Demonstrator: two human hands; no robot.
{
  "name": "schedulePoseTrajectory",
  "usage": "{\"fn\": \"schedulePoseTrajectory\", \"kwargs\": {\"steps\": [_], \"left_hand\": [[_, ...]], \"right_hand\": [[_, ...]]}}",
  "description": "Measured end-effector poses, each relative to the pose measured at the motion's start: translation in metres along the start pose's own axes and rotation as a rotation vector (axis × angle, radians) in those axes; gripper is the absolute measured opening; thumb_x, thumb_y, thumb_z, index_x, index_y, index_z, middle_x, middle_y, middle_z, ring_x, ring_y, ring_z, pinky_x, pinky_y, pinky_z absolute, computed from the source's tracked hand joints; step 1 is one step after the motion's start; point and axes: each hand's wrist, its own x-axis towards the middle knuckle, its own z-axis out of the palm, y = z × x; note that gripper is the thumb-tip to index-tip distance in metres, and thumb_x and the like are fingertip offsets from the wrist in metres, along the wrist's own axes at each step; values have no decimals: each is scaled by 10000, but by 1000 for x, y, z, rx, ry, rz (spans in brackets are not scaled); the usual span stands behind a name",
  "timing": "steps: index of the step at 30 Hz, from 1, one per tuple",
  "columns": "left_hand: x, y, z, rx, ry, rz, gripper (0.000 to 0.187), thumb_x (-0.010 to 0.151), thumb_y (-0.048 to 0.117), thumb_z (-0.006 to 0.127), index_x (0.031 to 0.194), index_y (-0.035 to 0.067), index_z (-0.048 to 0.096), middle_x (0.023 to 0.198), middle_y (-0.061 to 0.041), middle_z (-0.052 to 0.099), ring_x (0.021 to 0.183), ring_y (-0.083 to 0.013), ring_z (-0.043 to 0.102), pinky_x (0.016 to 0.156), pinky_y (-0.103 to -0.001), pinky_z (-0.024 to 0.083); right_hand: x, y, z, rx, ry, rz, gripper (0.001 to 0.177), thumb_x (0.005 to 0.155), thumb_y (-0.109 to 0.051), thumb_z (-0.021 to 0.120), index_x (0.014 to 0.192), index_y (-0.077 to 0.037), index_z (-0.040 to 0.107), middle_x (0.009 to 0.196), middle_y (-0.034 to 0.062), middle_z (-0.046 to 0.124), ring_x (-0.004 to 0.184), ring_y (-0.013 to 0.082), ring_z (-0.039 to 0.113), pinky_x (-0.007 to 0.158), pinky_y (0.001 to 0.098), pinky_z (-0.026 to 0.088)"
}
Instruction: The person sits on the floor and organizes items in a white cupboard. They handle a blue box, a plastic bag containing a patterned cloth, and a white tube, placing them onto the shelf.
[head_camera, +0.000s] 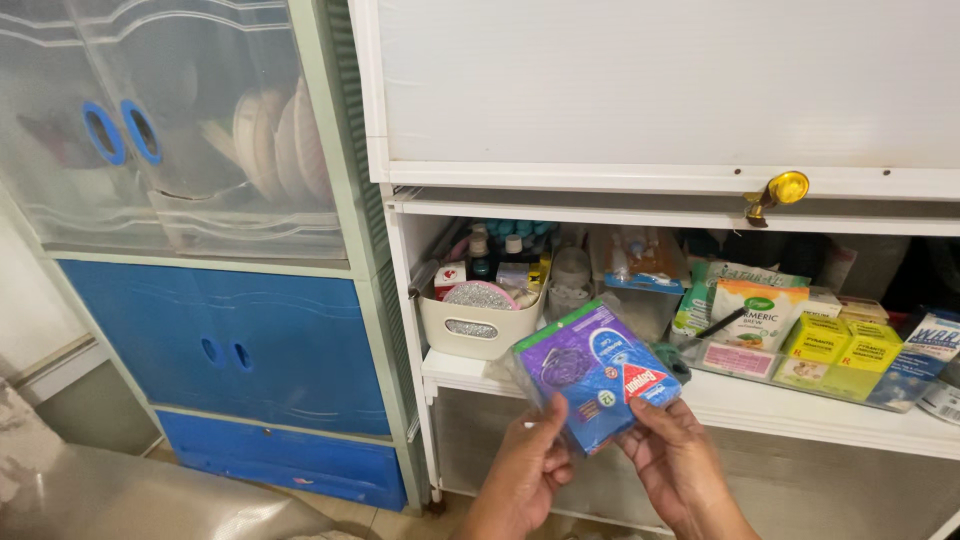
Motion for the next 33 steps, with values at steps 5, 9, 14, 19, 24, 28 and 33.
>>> {"fn": "schedulePoseTrajectory", "kwargs": {"steps": [5,9,14,19,24,28,33], "left_hand": [[10,13,17,186,45,62,374,782,253,826,1086,132,645,827,13,690,598,-58,562,470,-217,334],[34,35,18,208,91,46,342,797,214,822,1071,91,659,815,-2,699,567,-58,518,449,-205,328],[68,62,25,350,148,84,393,775,204,842,1087,78,640,827,-44,710,557,-76,528,428,-219,333],[100,90,38,429,236,136,436,774,187,841,1115,57,603,837,-88,727,558,-101,563,416,-237,343],[124,116,42,463,192,196,386,808,185,820,1107,30,631,804,-77,691,534,-98,533,388,-239,335],[138,127,45,456,126,224,314,817,170,800,1060,20,672,788,-61,692,498,-81,503,372,-227,310],[172,131,50,418,106,223,301,845,181,785,1057,15,650,804,-74,719,506,-104,580,373,-228,308]], "right_hand": [[18,-3,-2,-153,35,-6,302,904,-145,659,1188,-60,599,1098,86,702,1012,217,650,929,437,522],[63,-25,-22,-253,97,-8,384,1021,-328,645,1231,-29,527,1069,110,611,1003,268,593,890,471,497],[136,-52,-24,-263,319,34,495,1006,-387,563,1363,-57,475,1194,182,616,1076,321,630,908,461,511],[194,-72,-19,-201,393,121,490,1057,-415,504,1369,-66,359,1215,263,631,1115,390,642,935,474,525],[230,-75,-27,-252,274,97,341,1051,-213,444,1302,13,485,1128,227,669,994,333,702,860,434,605],[231,-90,-24,-418,296,-127,273,1043,-77,466,1250,99,499,1057,272,657,838,339,722,751,412,630],[203,-143,-9,-448,272,-348,278,1036,-41,466,1259,122,499,1080,246,678,854,348,729,736,404,645]]}}
